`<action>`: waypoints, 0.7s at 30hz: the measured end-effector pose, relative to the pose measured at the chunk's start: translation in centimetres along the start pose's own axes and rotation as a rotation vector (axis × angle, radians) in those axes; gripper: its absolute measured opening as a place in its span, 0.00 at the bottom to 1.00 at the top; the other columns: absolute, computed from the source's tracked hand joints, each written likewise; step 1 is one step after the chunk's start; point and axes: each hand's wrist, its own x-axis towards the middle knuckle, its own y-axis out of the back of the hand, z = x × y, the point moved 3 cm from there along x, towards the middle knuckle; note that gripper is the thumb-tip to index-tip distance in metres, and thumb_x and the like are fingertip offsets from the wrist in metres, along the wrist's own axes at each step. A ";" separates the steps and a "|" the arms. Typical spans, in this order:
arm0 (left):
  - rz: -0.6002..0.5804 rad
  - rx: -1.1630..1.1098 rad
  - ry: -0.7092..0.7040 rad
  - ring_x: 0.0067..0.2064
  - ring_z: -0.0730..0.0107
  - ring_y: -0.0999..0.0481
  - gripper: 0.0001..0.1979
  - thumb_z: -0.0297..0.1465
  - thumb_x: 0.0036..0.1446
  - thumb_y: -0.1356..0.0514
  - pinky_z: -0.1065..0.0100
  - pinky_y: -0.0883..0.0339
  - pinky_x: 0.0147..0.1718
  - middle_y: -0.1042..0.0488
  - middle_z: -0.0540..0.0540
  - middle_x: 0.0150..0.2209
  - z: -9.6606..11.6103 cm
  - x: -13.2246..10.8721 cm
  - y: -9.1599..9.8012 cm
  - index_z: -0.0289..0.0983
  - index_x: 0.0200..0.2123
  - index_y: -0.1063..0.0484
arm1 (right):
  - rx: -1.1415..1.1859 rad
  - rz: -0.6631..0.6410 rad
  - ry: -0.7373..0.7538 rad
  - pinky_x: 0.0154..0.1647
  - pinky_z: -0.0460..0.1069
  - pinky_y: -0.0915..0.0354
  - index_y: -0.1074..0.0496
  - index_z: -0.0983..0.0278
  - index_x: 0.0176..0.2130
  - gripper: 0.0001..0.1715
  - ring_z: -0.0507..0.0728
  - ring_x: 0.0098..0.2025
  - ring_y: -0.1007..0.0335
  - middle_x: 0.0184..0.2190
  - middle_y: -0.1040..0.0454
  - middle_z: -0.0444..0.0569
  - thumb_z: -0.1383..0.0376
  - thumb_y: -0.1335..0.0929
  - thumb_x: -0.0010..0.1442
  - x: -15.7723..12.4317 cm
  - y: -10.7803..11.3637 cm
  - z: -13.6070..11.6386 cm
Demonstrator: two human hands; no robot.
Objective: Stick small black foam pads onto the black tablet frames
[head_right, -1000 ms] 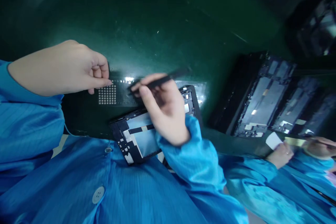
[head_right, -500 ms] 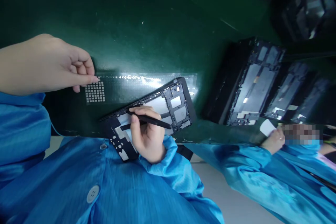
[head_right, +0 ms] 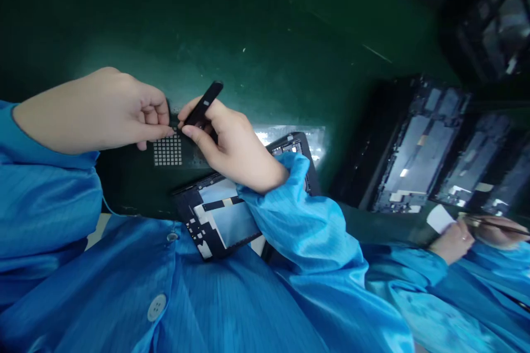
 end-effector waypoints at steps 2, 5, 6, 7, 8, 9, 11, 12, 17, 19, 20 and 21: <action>-0.002 0.002 0.011 0.37 0.58 0.16 0.12 0.39 0.68 0.38 0.57 0.26 0.56 0.18 0.52 0.25 0.0 0.0 0.0 0.41 0.37 0.17 | 0.011 0.018 -0.003 0.55 0.55 0.18 0.22 0.60 0.56 0.14 0.60 0.52 0.14 0.51 0.14 0.50 0.54 0.28 0.80 -0.3 -0.1 0.3; 0.013 0.005 0.024 0.36 0.58 0.15 0.10 0.38 0.66 0.37 0.57 0.25 0.54 0.18 0.52 0.25 0.1 -0.1 0.1 0.42 0.35 0.18 | -0.008 0.028 0.006 0.53 0.54 0.17 0.22 0.59 0.56 0.13 0.59 0.51 0.14 0.50 0.14 0.50 0.54 0.29 0.81 -0.6 -0.2 -0.1; 0.021 0.003 0.011 0.35 0.59 0.16 0.11 0.39 0.67 0.37 0.57 0.25 0.53 0.18 0.52 0.25 0.2 -0.1 0.1 0.42 0.34 0.18 | -0.028 0.018 0.021 0.53 0.55 0.17 0.22 0.59 0.56 0.12 0.60 0.51 0.14 0.51 0.14 0.50 0.54 0.30 0.82 -0.5 -0.3 -0.3; 0.023 0.001 -0.002 0.35 0.60 0.16 0.11 0.39 0.67 0.38 0.58 0.24 0.53 0.17 0.52 0.25 0.2 -0.1 0.2 0.42 0.35 0.18 | -0.046 0.007 0.037 0.54 0.56 0.17 0.22 0.58 0.55 0.12 0.60 0.50 0.14 0.51 0.14 0.50 0.55 0.30 0.82 -0.3 -0.3 -0.4; 0.023 -0.002 -0.013 0.34 0.61 0.17 0.12 0.39 0.67 0.38 0.58 0.24 0.52 0.17 0.52 0.25 0.2 -0.1 0.2 0.42 0.35 0.18 | -0.056 -0.002 0.045 0.55 0.57 0.17 0.22 0.58 0.54 0.11 0.61 0.50 0.14 0.51 0.14 0.51 0.55 0.31 0.82 0.0 -0.4 -0.5; 0.021 -0.002 -0.018 0.34 0.62 0.17 0.12 0.39 0.68 0.39 0.58 0.24 0.52 0.17 0.52 0.26 0.2 -0.1 0.2 0.41 0.36 0.18 | -0.051 -0.004 0.043 0.56 0.57 0.16 0.22 0.58 0.53 0.12 0.61 0.50 0.14 0.51 0.14 0.51 0.54 0.31 0.82 0.2 -0.4 -0.5; 0.014 0.007 -0.012 0.34 0.62 0.17 0.12 0.38 0.68 0.39 0.58 0.25 0.52 0.17 0.52 0.26 0.1 -0.1 0.2 0.40 0.36 0.17 | 0.023 0.024 0.008 0.54 0.57 0.15 0.22 0.56 0.52 0.13 0.61 0.49 0.14 0.49 0.14 0.50 0.51 0.30 0.81 0.1 -0.2 -0.3; 0.014 0.013 -0.005 0.34 0.62 0.16 0.12 0.38 0.68 0.38 0.57 0.25 0.52 0.17 0.52 0.26 0.1 -0.1 0.2 0.41 0.36 0.18 | 0.084 0.066 -0.021 0.51 0.56 0.15 0.23 0.56 0.53 0.14 0.60 0.47 0.14 0.47 0.14 0.49 0.50 0.30 0.81 -0.4 0.1 -0.3; 0.021 -0.008 0.039 0.34 0.62 0.16 0.13 0.41 0.67 0.37 0.56 0.25 0.53 0.18 0.53 0.25 0.2 -0.1 0.1 0.42 0.33 0.19 | 0.150 0.635 -0.101 0.48 0.55 0.18 0.20 0.55 0.51 0.07 0.57 0.42 0.16 0.42 0.17 0.45 0.56 0.27 0.79 -7.2 1.8 -0.9; 0.017 -0.011 0.057 0.34 0.62 0.17 0.14 0.43 0.66 0.37 0.56 0.25 0.53 0.18 0.53 0.25 0.1 -0.1 0.0 0.42 0.33 0.19 | 0.053 0.859 -0.110 0.50 0.54 0.18 0.18 0.55 0.50 0.03 0.57 0.43 0.15 0.41 0.17 0.45 0.60 0.24 0.77 -10.5 1.9 -1.1; 0.014 -0.007 0.060 0.34 0.62 0.17 0.14 0.44 0.65 0.37 0.56 0.25 0.53 0.18 0.53 0.25 -0.1 -0.1 0.0 0.42 0.33 0.19 | 0.029 0.911 -0.124 0.51 0.54 0.18 0.18 0.55 0.50 0.04 0.56 0.43 0.14 0.42 0.16 0.45 0.61 0.23 0.76 -11.7 1.6 -1.0; 0.013 -0.001 0.058 0.34 0.61 0.17 0.15 0.46 0.64 0.38 0.56 0.25 0.52 0.18 0.53 0.25 -0.3 -0.1 0.0 0.42 0.34 0.19 | 0.025 0.922 -0.138 0.51 0.54 0.18 0.18 0.56 0.51 0.05 0.56 0.43 0.13 0.42 0.15 0.46 0.61 0.24 0.76 -12.5 1.3 -0.8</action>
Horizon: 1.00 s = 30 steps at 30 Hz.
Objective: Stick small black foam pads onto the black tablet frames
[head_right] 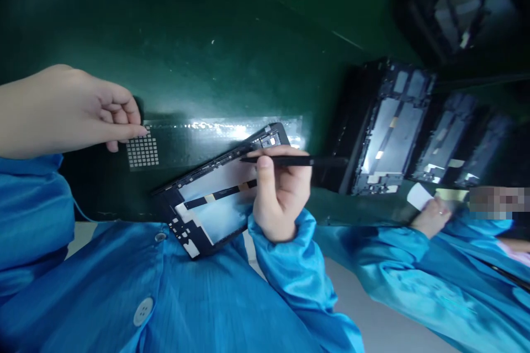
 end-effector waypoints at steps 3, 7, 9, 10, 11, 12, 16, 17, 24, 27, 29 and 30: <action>0.011 0.019 -0.012 0.33 0.60 0.17 0.20 0.52 0.61 0.40 0.57 0.26 0.49 0.18 0.52 0.27 -0.9 0.1 0.0 0.43 0.35 0.18 | 0.014 -0.051 -0.013 0.50 0.54 0.16 0.19 0.56 0.53 0.06 0.57 0.45 0.10 0.44 0.12 0.47 0.62 0.25 0.77 -1.0 -0.1 1.2; 0.019 0.046 -0.045 0.34 0.61 0.16 0.32 0.63 0.56 0.46 0.57 0.25 0.47 0.19 0.52 0.27 -2.1 0.4 -0.2 0.43 0.37 0.18 | 0.006 -0.082 0.019 0.52 0.55 0.15 0.21 0.56 0.54 0.06 0.58 0.47 0.09 0.44 0.11 0.47 0.63 0.27 0.78 -0.9 -0.6 2.1; 0.017 0.064 -0.037 0.34 0.61 0.16 0.35 0.65 0.54 0.48 0.58 0.25 0.47 0.20 0.53 0.27 -2.4 0.5 -0.3 0.42 0.38 0.18 | -0.028 -0.103 0.025 0.53 0.55 0.15 0.22 0.56 0.55 0.07 0.58 0.47 0.10 0.45 0.11 0.47 0.63 0.27 0.78 -0.9 -0.5 2.2; 0.014 0.069 -0.032 0.34 0.62 0.16 0.36 0.66 0.53 0.48 0.59 0.25 0.47 0.20 0.53 0.26 -2.4 0.5 -0.4 0.42 0.38 0.18 | -0.066 -0.116 0.029 0.53 0.56 0.15 0.22 0.56 0.55 0.07 0.58 0.48 0.10 0.46 0.12 0.48 0.63 0.28 0.79 -1.0 -0.3 2.1; 0.018 0.070 -0.027 0.34 0.62 0.16 0.36 0.66 0.52 0.48 0.59 0.26 0.47 0.20 0.53 0.27 -2.5 0.5 -0.4 0.43 0.37 0.18 | -0.125 -0.131 0.042 0.52 0.56 0.15 0.22 0.56 0.55 0.07 0.58 0.47 0.11 0.46 0.12 0.48 0.63 0.28 0.79 -1.1 -0.1 1.8; 0.025 0.069 -0.023 0.34 0.62 0.16 0.36 0.66 0.52 0.48 0.59 0.26 0.47 0.20 0.53 0.27 -2.4 0.5 -0.4 0.43 0.37 0.18 | -0.202 -0.149 0.065 0.51 0.57 0.15 0.21 0.56 0.55 0.07 0.59 0.47 0.11 0.46 0.13 0.49 0.63 0.28 0.78 -1.1 0.1 1.3; 0.018 0.052 0.000 0.35 0.60 0.16 0.31 0.63 0.55 0.46 0.57 0.24 0.52 0.21 0.53 0.26 -1.4 0.4 -0.1 0.44 0.36 0.18 | -0.412 -0.223 0.163 0.47 0.58 0.17 0.20 0.57 0.55 0.08 0.61 0.47 0.13 0.46 0.13 0.50 0.65 0.26 0.76 0.2 -0.1 -1.9; 0.002 0.045 0.021 0.36 0.60 0.16 0.28 0.60 0.56 0.44 0.55 0.24 0.54 0.21 0.53 0.26 -1.0 0.3 0.0 0.44 0.36 0.18 | -0.380 -0.258 0.175 0.48 0.57 0.17 0.20 0.57 0.55 0.09 0.60 0.47 0.13 0.47 0.13 0.50 0.65 0.26 0.77 0.9 -0.7 -2.7; 0.004 -0.017 -0.002 0.35 0.60 0.17 0.11 0.42 0.63 0.38 0.55 0.25 0.53 0.20 0.54 0.24 0.6 -0.2 0.5 0.44 0.33 0.22 | -0.053 -0.875 0.231 0.55 0.55 0.17 0.22 0.59 0.55 0.12 0.59 0.51 0.13 0.51 0.13 0.50 0.55 0.31 0.82 5.8 -9.7 -2.3; 0.014 -0.016 -0.123 0.32 0.62 0.18 0.13 0.43 0.66 0.40 0.60 0.29 0.42 0.18 0.53 0.25 0.0 -0.2 0.3 0.45 0.34 0.22 | -0.033 -0.940 0.184 0.54 0.55 0.17 0.22 0.58 0.55 0.13 0.60 0.50 0.13 0.50 0.13 0.50 0.53 0.31 0.82 6.1 -11.1 -1.0; 0.020 -0.012 -0.134 0.33 0.59 0.17 0.13 0.44 0.66 0.40 0.59 0.30 0.41 0.17 0.53 0.25 -0.3 0.0 0.1 0.46 0.33 0.21 | -0.021 -0.940 0.147 0.55 0.56 0.17 0.22 0.57 0.55 0.14 0.61 0.51 0.13 0.50 0.13 0.50 0.51 0.31 0.82 5.9 -10.9 -0.7; 0.023 -0.008 -0.114 0.33 0.57 0.17 0.12 0.44 0.65 0.39 0.58 0.29 0.41 0.17 0.52 0.25 -0.4 0.1 0.0 0.46 0.33 0.20 | -0.018 -0.935 0.137 0.56 0.57 0.17 0.22 0.56 0.55 0.14 0.61 0.53 0.13 0.50 0.13 0.50 0.51 0.31 0.82 5.9 -10.6 -0.7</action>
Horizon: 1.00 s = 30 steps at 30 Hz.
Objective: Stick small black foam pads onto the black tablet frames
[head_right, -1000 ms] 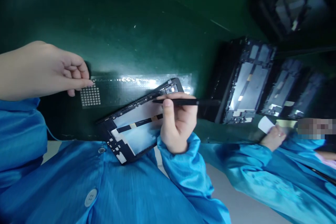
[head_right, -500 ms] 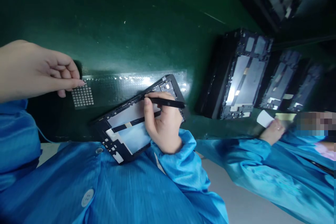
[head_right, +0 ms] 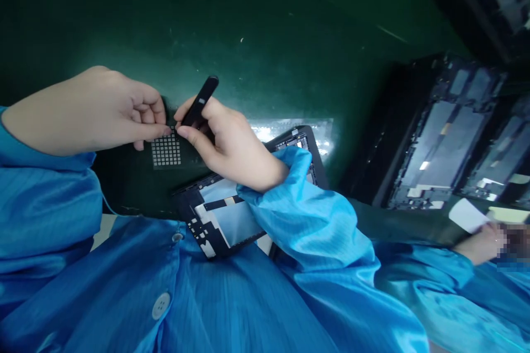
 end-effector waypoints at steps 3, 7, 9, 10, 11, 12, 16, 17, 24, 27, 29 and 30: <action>-0.004 0.004 0.050 0.34 0.55 0.15 0.11 0.43 0.64 0.37 0.57 0.28 0.43 0.17 0.52 0.25 0.1 0.2 -0.1 0.47 0.32 0.20 | -0.011 -0.003 0.010 0.56 0.57 0.17 0.22 0.56 0.55 0.13 0.62 0.53 0.14 0.51 0.13 0.50 0.52 0.30 0.82 -0.3 0.2 -0.2; -0.006 0.008 0.054 0.33 0.56 0.15 0.10 0.42 0.63 0.37 0.57 0.28 0.42 0.17 0.53 0.24 0.6 0.2 0.1 0.47 0.32 0.21 | -0.036 0.005 0.041 0.57 0.59 0.17 0.22 0.56 0.53 0.10 0.62 0.52 0.13 0.52 0.13 0.52 0.54 0.31 0.81 0.4 0.0 -0.1; -0.005 0.021 0.054 0.35 0.57 0.15 0.10 0.42 0.64 0.37 0.58 0.28 0.43 0.18 0.53 0.24 0.7 0.1 0.2 0.46 0.33 0.20 | 0.009 0.021 0.040 0.57 0.59 0.16 0.22 0.56 0.51 0.09 0.62 0.52 0.13 0.51 0.13 0.51 0.54 0.29 0.81 0.3 -0.1 -0.1; -0.003 0.029 0.063 0.35 0.57 0.15 0.10 0.42 0.64 0.38 0.59 0.28 0.44 0.18 0.53 0.24 0.8 0.0 0.3 0.46 0.33 0.20 | 0.057 0.043 0.027 0.56 0.58 0.16 0.23 0.55 0.51 0.09 0.62 0.51 0.13 0.50 0.13 0.50 0.54 0.29 0.80 -0.1 -0.1 -0.1; -0.004 0.031 0.065 0.35 0.58 0.15 0.10 0.41 0.64 0.38 0.60 0.27 0.45 0.18 0.54 0.25 0.8 -0.1 0.3 0.46 0.34 0.20 | 0.109 0.086 0.005 0.55 0.58 0.16 0.23 0.55 0.51 0.09 0.61 0.50 0.13 0.48 0.13 0.49 0.54 0.28 0.80 -0.8 0.1 -0.2; -0.006 0.031 0.070 0.35 0.60 0.15 0.11 0.41 0.64 0.38 0.60 0.27 0.46 0.18 0.54 0.25 0.8 -0.1 0.4 0.45 0.34 0.20 | 0.147 0.164 -0.021 0.54 0.57 0.15 0.23 0.55 0.52 0.08 0.60 0.49 0.12 0.47 0.14 0.48 0.54 0.28 0.80 -1.8 0.3 -0.3; -0.026 0.005 0.080 0.36 0.61 0.16 0.13 0.43 0.65 0.39 0.61 0.27 0.48 0.17 0.53 0.27 0.6 -0.3 0.4 0.43 0.35 0.19 | -0.026 0.736 -0.131 0.54 0.58 0.17 0.22 0.55 0.51 0.04 0.59 0.45 0.14 0.42 0.17 0.46 0.58 0.28 0.80 -8.2 1.6 -0.4; -0.032 0.005 0.088 0.36 0.61 0.16 0.14 0.44 0.65 0.39 0.61 0.27 0.48 0.17 0.52 0.27 0.5 -0.3 0.4 0.43 0.34 0.20 | -0.089 0.851 -0.148 0.53 0.58 0.17 0.22 0.55 0.50 0.04 0.59 0.45 0.14 0.42 0.17 0.46 0.59 0.27 0.79 -9.8 1.7 -0.2; 0.011 0.041 0.057 0.35 0.62 0.17 0.23 0.55 0.62 0.42 0.63 0.29 0.46 0.18 0.54 0.26 -0.8 -0.1 0.2 0.44 0.36 0.18 | -0.058 0.952 -0.110 0.48 0.53 0.16 0.23 0.56 0.52 0.07 0.56 0.44 0.12 0.43 0.14 0.46 0.59 0.25 0.77 -12.6 0.7 2.1; -0.016 0.038 0.065 0.36 0.60 0.17 0.23 0.55 0.61 0.41 0.61 0.28 0.50 0.19 0.53 0.27 -1.2 -0.1 0.1 0.44 0.38 0.18 | -0.053 0.922 -0.114 0.50 0.54 0.16 0.23 0.55 0.53 0.06 0.57 0.46 0.11 0.45 0.14 0.46 0.61 0.26 0.78 -12.4 0.6 2.4; -0.017 0.033 0.051 0.37 0.60 0.18 0.23 0.56 0.62 0.41 0.62 0.28 0.50 0.19 0.53 0.27 -1.5 0.0 -0.1 0.44 0.38 0.17 | -0.114 0.878 -0.116 0.51 0.56 0.16 0.23 0.55 0.54 0.06 0.58 0.48 0.11 0.46 0.14 0.47 0.63 0.28 0.78 -12.7 0.8 2.0; -0.013 0.030 0.043 0.37 0.61 0.18 0.23 0.56 0.62 0.40 0.62 0.28 0.50 0.18 0.53 0.27 -1.5 0.0 -0.1 0.45 0.38 0.17 | -0.182 0.844 -0.118 0.53 0.57 0.17 0.22 0.55 0.54 0.07 0.59 0.49 0.12 0.46 0.14 0.48 0.64 0.28 0.78 -12.8 1.0 1.6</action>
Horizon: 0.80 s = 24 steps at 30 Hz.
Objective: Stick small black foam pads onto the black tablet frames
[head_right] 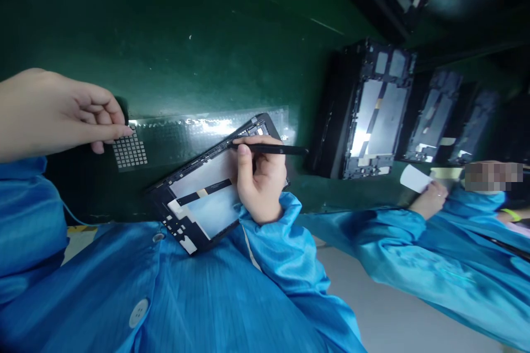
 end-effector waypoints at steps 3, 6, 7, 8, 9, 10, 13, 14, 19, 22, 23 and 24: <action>0.003 -0.015 0.001 0.37 0.60 0.18 0.20 0.53 0.63 0.38 0.60 0.28 0.51 0.17 0.52 0.27 0.4 -0.1 0.2 0.44 0.37 0.18 | -0.166 -0.089 0.082 0.56 0.60 0.18 0.20 0.55 0.54 0.10 0.61 0.51 0.14 0.47 0.14 0.49 0.66 0.27 0.76 0.5 0.7 -2.0; -0.037 -0.013 0.069 0.37 0.59 0.17 0.16 0.48 0.65 0.37 0.58 0.28 0.50 0.16 0.51 0.29 1.5 -0.3 0.6 0.43 0.36 0.18 | -0.069 -0.160 0.047 0.55 0.61 0.18 0.20 0.54 0.56 0.11 0.62 0.51 0.14 0.49 0.13 0.50 0.65 0.27 0.77 2.1 -0.2 -4.3; -0.042 -0.005 0.089 0.37 0.59 0.16 0.14 0.46 0.65 0.37 0.58 0.29 0.49 0.15 0.52 0.29 1.9 -0.3 0.7 0.43 0.36 0.18 | -0.008 -0.227 0.033 0.55 0.61 0.17 0.21 0.54 0.57 0.10 0.61 0.51 0.13 0.49 0.13 0.49 0.64 0.27 0.78 2.8 -1.1 -4.9; -0.042 0.005 0.099 0.36 0.59 0.16 0.13 0.44 0.65 0.37 0.59 0.29 0.47 0.16 0.52 0.28 2.2 -0.4 0.8 0.43 0.35 0.18 | 0.045 -0.326 0.032 0.55 0.60 0.17 0.21 0.54 0.57 0.09 0.61 0.52 0.13 0.50 0.13 0.49 0.63 0.27 0.78 3.6 -2.3 -5.3; -0.035 0.010 0.090 0.36 0.60 0.16 0.13 0.43 0.65 0.37 0.60 0.30 0.45 0.16 0.53 0.28 2.4 -0.3 0.8 0.43 0.34 0.19 | 0.089 -0.441 0.047 0.56 0.59 0.17 0.21 0.55 0.56 0.08 0.60 0.52 0.13 0.50 0.12 0.49 0.62 0.27 0.78 4.4 -3.7 -5.5; -0.024 0.007 0.064 0.35 0.61 0.16 0.12 0.42 0.66 0.37 0.61 0.30 0.44 0.16 0.53 0.27 2.5 -0.3 0.8 0.44 0.34 0.19 | 0.125 -0.547 0.074 0.57 0.58 0.17 0.21 0.56 0.55 0.07 0.60 0.53 0.12 0.51 0.12 0.49 0.60 0.27 0.79 5.1 -5.2 -5.5; 0.003 -0.017 -0.020 0.33 0.62 0.16 0.11 0.42 0.65 0.38 0.62 0.30 0.41 0.17 0.54 0.24 2.3 0.0 0.6 0.45 0.33 0.20 | 0.176 -0.747 0.126 0.55 0.55 0.17 0.22 0.59 0.54 0.10 0.59 0.51 0.12 0.50 0.12 0.50 0.56 0.28 0.80 6.6 -8.6 -4.8; 0.008 -0.024 -0.029 0.33 0.62 0.16 0.11 0.42 0.65 0.38 0.62 0.30 0.40 0.17 0.54 0.24 2.1 0.0 0.5 0.46 0.32 0.21 | 0.180 -0.780 0.126 0.53 0.55 0.17 0.22 0.59 0.54 0.11 0.59 0.50 0.13 0.50 0.12 0.50 0.56 0.29 0.80 6.9 -9.2 -4.5; -0.013 -0.047 -0.042 0.32 0.61 0.16 0.11 0.42 0.64 0.38 0.61 0.29 0.40 0.18 0.54 0.23 1.9 0.0 0.3 0.46 0.31 0.23 | 0.183 -0.806 0.135 0.54 0.55 0.17 0.22 0.59 0.55 0.10 0.59 0.51 0.13 0.50 0.12 0.50 0.57 0.28 0.80 6.9 -9.2 -3.9; -0.009 -0.027 -0.011 0.33 0.60 0.15 0.10 0.41 0.64 0.38 0.60 0.29 0.41 0.18 0.55 0.23 2.0 0.1 0.3 0.46 0.32 0.22 | 0.188 -0.805 0.136 0.57 0.56 0.17 0.22 0.58 0.54 0.09 0.60 0.52 0.13 0.51 0.13 0.50 0.58 0.28 0.80 6.8 -9.4 -4.0; -0.004 -0.015 0.004 0.34 0.59 0.15 0.09 0.41 0.64 0.37 0.60 0.29 0.41 0.18 0.55 0.23 2.0 0.2 0.4 0.47 0.32 0.21 | 0.196 -0.811 0.120 0.58 0.57 0.17 0.21 0.58 0.53 0.09 0.60 0.52 0.13 0.51 0.13 0.50 0.57 0.28 0.80 6.9 -9.6 -4.0; 0.002 -0.006 0.019 0.34 0.59 0.15 0.09 0.40 0.64 0.37 0.60 0.29 0.42 0.18 0.55 0.23 1.9 0.3 0.5 0.47 0.32 0.21 | 0.223 -0.815 0.094 0.58 0.57 0.17 0.21 0.58 0.52 0.10 0.60 0.52 0.13 0.51 0.13 0.50 0.55 0.28 0.80 7.0 -9.8 -3.9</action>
